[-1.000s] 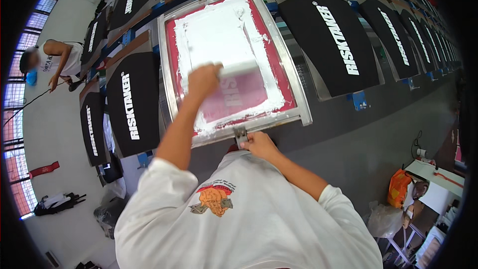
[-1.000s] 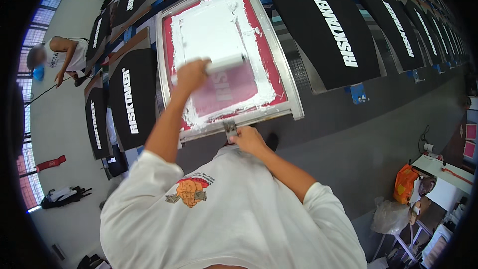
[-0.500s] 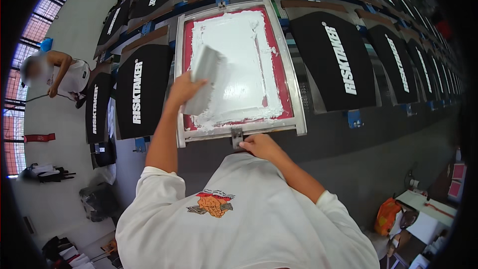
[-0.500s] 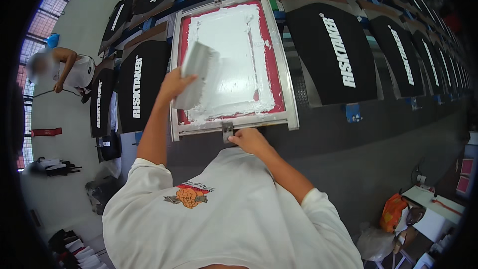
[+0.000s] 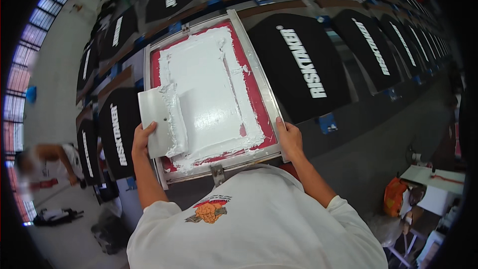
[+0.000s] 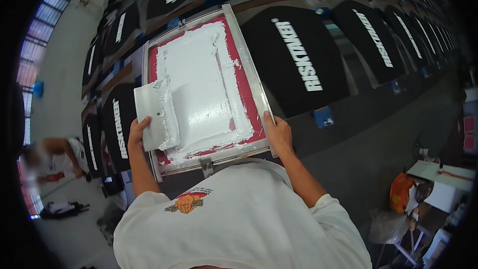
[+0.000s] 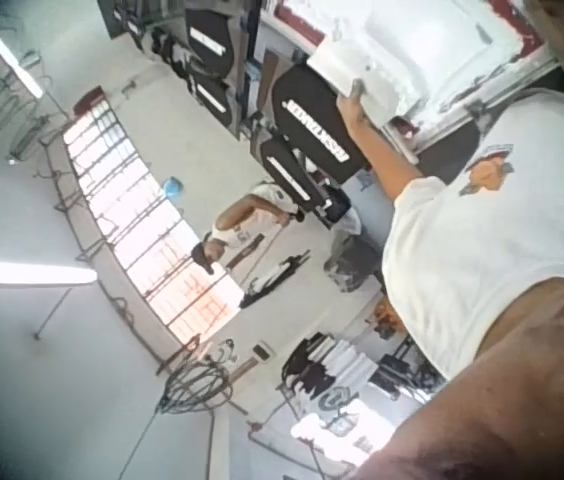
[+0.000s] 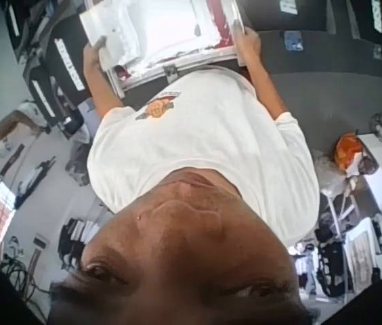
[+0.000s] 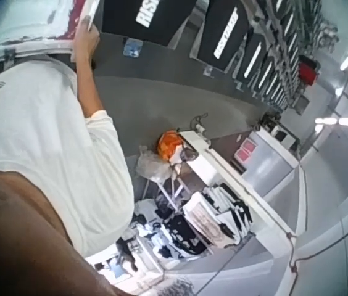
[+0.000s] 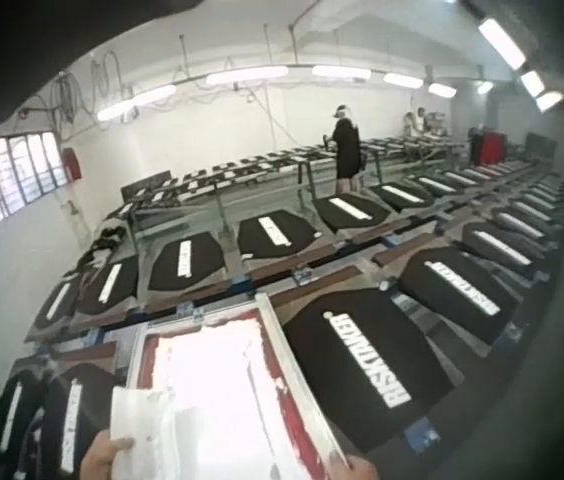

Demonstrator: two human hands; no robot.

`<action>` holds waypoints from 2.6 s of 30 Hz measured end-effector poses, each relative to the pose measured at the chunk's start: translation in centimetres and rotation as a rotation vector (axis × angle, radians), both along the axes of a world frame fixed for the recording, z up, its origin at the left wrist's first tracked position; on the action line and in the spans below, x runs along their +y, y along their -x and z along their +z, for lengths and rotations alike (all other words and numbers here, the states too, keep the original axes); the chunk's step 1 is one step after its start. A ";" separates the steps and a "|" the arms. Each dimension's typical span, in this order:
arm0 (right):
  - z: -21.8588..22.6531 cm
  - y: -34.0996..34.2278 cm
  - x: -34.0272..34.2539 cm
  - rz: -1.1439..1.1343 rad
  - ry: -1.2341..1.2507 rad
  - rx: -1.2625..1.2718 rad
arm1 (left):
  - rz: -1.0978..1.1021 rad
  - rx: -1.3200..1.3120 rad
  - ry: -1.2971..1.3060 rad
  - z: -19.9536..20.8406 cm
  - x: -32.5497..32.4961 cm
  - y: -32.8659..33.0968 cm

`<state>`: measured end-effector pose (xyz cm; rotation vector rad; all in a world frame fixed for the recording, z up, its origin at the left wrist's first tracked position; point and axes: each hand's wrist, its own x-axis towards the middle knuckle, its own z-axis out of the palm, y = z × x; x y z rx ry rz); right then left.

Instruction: Applying white ink to black t-shirts using a screen printing press and a squeegee.

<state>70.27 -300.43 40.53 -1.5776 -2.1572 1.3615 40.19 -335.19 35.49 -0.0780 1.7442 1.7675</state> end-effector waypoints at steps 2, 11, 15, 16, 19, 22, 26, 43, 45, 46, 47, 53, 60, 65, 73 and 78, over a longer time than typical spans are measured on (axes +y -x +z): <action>0.9 -2.0 2.7 -0.008 0.000 0.088 | -0.029 0.031 0.011 1.9 3.9 -0.8; 6.2 -11.0 22.6 -0.062 -0.077 0.080 | -0.080 0.072 -0.065 3.9 26.6 -7.7; 7.2 -11.7 27.8 0.004 -0.100 0.038 | -0.066 0.013 -0.059 5.0 31.4 -9.8; 7.0 -11.8 29.0 0.014 -0.096 0.035 | -0.053 0.002 -0.049 5.7 32.1 -10.3; 6.2 -11.6 32.1 0.028 -0.075 0.029 | -0.023 -0.018 -0.033 5.4 33.6 -11.4; 5.3 -10.7 34.3 0.063 -0.055 0.003 | 0.000 -0.026 -0.042 4.2 34.2 -12.1; 3.2 -11.4 35.1 0.090 -0.122 0.014 | 0.031 -0.040 -0.073 2.6 35.0 -12.4; 2.4 -14.5 18.9 0.580 0.309 -0.115 | -0.351 1.515 0.729 3.2 54.7 -3.2; 2.2 -14.3 18.5 0.478 0.298 -0.057 | -0.222 1.630 0.576 1.4 52.3 -7.4; 1.2 -14.4 18.6 0.533 0.232 -0.051 | -0.229 1.633 0.583 2.3 51.1 -8.7; 0.2 -14.6 19.1 0.572 0.168 -0.050 | -0.327 1.555 0.549 4.1 50.5 -10.2; -0.4 -13.3 19.5 0.573 0.261 0.048 | -0.574 1.210 0.495 12.9 44.0 -17.8; -0.5 -12.8 20.3 0.571 0.456 0.011 | -0.615 1.052 0.491 14.8 40.6 -24.3; -0.1 -14.0 20.9 0.689 0.267 -0.029 | -0.631 1.049 0.534 14.0 40.1 -26.3; 9.2 -5.6 24.7 0.980 -0.952 0.284 | -0.812 1.118 0.615 8.7 40.8 -24.1; 5.7 -5.3 24.6 1.215 -0.781 0.066 | -0.640 1.217 0.951 8.2 34.6 -25.5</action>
